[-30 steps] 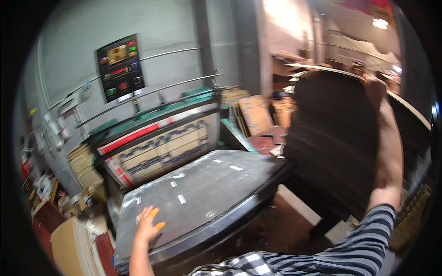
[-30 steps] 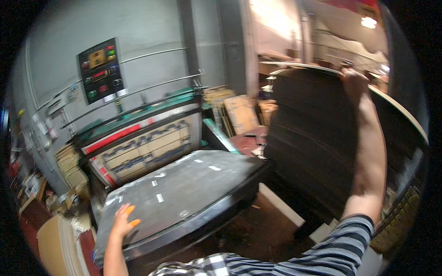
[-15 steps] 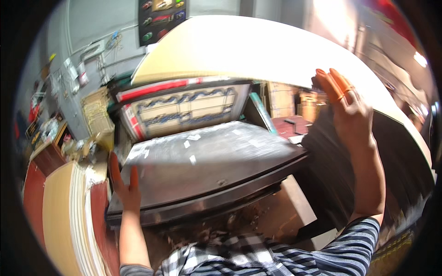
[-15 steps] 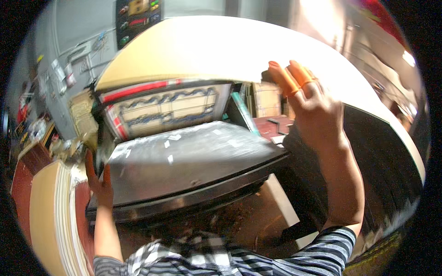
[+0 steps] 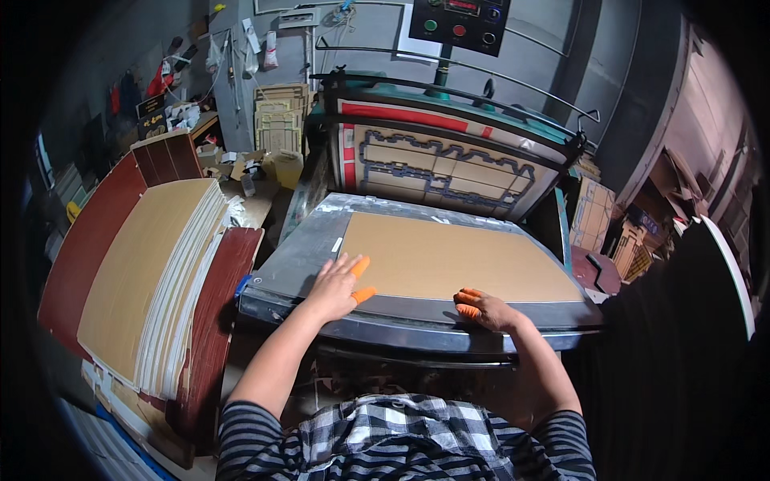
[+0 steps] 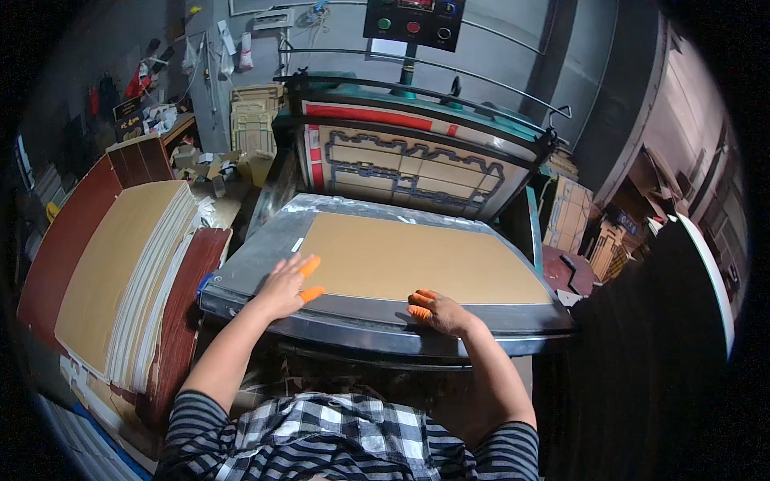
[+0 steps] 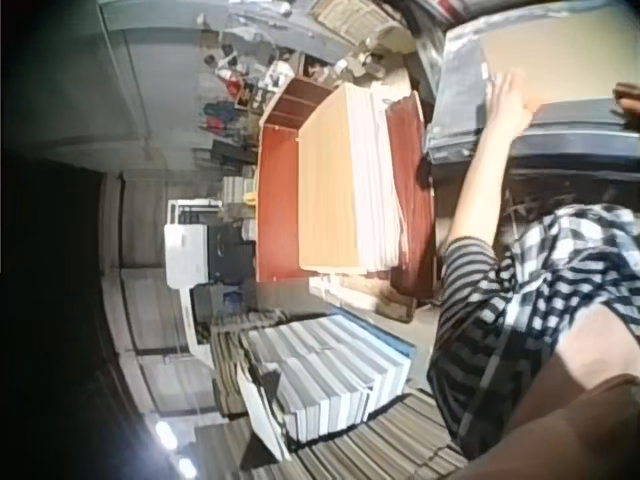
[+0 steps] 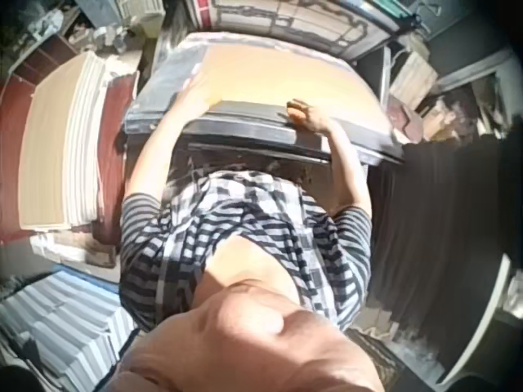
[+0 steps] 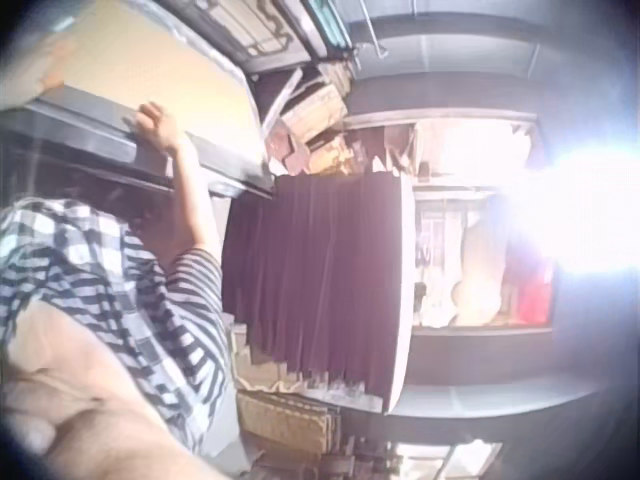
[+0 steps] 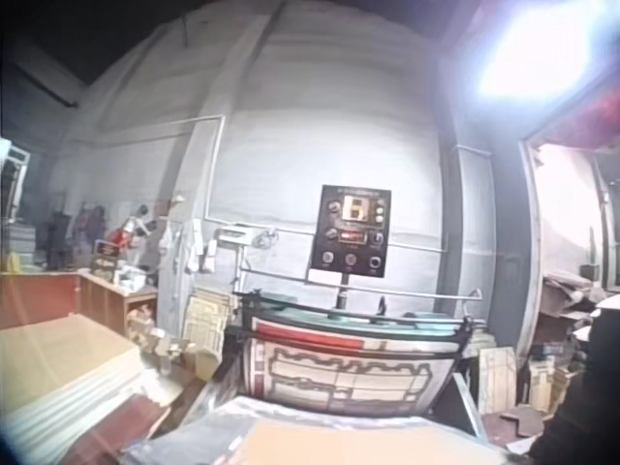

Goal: The person repeatedly places large cardboard sheets onto a guillotine-style paper cutter, aligns them, and operates the machine to cut them. The cut pieces are then stacked on a nearby table. The process is repeated multiple times throughout the clip.

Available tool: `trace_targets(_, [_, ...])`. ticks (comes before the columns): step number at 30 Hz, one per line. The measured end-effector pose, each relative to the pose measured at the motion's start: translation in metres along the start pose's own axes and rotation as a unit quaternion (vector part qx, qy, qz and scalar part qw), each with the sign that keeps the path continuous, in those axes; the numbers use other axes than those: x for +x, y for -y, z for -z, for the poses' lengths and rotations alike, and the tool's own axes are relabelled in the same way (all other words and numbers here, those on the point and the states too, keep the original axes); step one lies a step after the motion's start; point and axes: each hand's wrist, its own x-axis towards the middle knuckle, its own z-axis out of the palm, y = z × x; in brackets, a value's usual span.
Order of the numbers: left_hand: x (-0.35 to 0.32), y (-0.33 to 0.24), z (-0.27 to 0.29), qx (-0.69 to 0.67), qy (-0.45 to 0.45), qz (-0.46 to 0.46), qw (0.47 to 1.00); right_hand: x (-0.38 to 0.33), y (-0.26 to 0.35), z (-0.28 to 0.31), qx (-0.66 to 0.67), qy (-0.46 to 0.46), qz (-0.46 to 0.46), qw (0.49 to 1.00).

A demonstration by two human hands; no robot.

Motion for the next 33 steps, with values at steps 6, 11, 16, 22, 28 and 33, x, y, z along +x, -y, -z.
trace_targets(6, [0.042, 0.031, -0.039, 0.003, 0.221, 0.093, 0.971, 0.006, 0.004, 0.004, -0.013, 0.010, -0.124, 0.992])
trace_targets(11, [0.072, 0.028, -0.032, 0.040, 0.245, 0.138, 0.959, 0.025, -0.029, -0.010, -0.073, 0.002, -0.150, 0.986])
trace_targets(16, [0.069, 0.032, -0.019, 0.037, 0.244, 0.211, 0.946, 0.042, 0.014, -0.005, -0.091, 0.039, -0.144, 0.985])
trace_targets(22, [0.061, 0.044, -0.029, 0.027, 0.179, 0.201, 0.963, 0.042, 0.013, -0.006, -0.074, 0.012, -0.128, 0.989])
trace_targets(28, [0.079, -0.039, -0.020, 0.055, 0.177, 0.048, 0.981, 0.055, 0.016, -0.006, -0.073, -0.007, -0.141, 0.987])
trace_targets(33, [0.096, -0.084, -0.068, -0.008, 0.192, 0.003, 0.981, 0.051, 0.018, 0.003, -0.070, 0.012, -0.137, 0.988])
